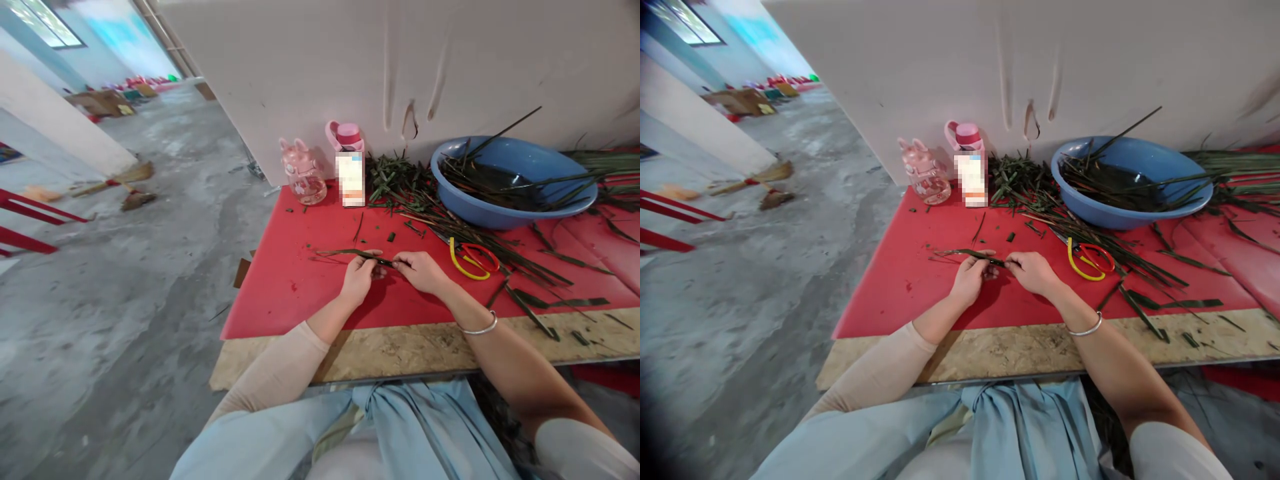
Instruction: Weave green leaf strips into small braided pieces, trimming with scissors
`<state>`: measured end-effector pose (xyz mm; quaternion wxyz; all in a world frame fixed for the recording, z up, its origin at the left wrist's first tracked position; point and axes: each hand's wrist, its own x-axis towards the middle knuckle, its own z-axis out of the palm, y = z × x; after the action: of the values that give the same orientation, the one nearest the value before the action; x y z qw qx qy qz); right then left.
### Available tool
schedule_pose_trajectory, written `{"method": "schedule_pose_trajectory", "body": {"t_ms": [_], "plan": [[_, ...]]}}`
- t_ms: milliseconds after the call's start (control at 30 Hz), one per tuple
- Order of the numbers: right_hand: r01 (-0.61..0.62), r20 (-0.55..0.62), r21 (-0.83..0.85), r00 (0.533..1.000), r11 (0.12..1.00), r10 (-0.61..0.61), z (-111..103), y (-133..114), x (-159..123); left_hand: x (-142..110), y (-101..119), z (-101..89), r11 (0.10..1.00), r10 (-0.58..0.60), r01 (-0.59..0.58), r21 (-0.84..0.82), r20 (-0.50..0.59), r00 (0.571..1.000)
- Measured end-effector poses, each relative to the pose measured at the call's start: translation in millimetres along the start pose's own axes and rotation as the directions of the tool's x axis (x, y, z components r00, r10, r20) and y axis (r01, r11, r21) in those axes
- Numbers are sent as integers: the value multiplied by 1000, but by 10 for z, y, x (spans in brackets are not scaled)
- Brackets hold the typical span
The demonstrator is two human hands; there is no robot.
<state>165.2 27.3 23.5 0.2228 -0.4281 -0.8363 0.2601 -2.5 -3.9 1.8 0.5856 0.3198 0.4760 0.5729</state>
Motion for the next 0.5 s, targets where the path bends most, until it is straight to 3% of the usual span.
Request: {"method": "schedule_pose_trajectory", "body": {"t_ms": [333,433,500], "plan": [[-28,14,-281,999,959,33,-178,12,-38,130,49,-81,950,-75,9,-312,-198,977],[-47,-44,-308,998,950,36,-183,44,-27,176,63,-117,939,-97,20,-344,-208,973],[-20,-151,-301,988,953,-27,-169,28,-28,194,64,-131,940,-107,34,-341,-198,974]]}}
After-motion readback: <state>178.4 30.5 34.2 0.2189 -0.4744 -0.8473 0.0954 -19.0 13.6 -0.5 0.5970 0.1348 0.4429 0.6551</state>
